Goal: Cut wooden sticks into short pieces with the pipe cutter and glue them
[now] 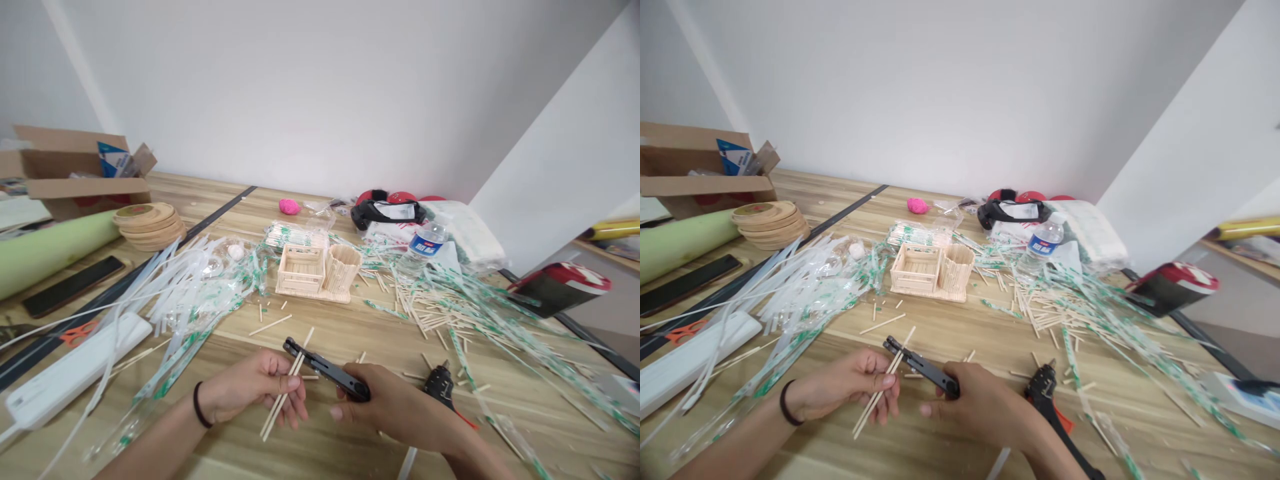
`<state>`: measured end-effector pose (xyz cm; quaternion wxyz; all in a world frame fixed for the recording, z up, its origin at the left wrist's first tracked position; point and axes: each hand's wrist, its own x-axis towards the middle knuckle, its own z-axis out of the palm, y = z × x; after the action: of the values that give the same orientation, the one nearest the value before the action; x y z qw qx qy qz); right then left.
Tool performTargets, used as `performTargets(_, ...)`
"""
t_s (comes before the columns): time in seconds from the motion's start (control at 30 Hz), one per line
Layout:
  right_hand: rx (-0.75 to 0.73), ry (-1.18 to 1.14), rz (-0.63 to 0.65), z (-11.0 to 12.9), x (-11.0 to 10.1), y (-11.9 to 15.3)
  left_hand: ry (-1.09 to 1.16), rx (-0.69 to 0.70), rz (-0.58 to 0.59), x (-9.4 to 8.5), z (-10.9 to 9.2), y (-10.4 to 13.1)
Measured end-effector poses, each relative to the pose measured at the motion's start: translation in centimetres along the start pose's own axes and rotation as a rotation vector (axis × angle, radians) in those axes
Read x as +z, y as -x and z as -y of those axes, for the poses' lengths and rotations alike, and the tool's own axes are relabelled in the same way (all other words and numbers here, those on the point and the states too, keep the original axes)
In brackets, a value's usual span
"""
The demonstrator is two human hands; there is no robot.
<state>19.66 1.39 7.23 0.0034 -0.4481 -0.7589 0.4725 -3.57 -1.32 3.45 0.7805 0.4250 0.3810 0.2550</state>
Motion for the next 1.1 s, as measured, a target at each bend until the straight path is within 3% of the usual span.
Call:
performTargets(0.47, 0.087, 0.126, -0.14, 0.1, 1.0, -0.8, 0.027, -0.032, -0.056, -0.1, 0.3, -0.2)
performTargets(0.87, 0.01, 0.213, -0.318, -1.4, 2.8, -2.3, 0.002, -0.036, -0.092, -0.3, -0.1, -0.2)
performTargets(1.1, 0.001, 0.262, -0.353, -1.9, 3.3, -2.6, -0.004, -0.044, -0.118, -0.5, 0.3, -0.5)
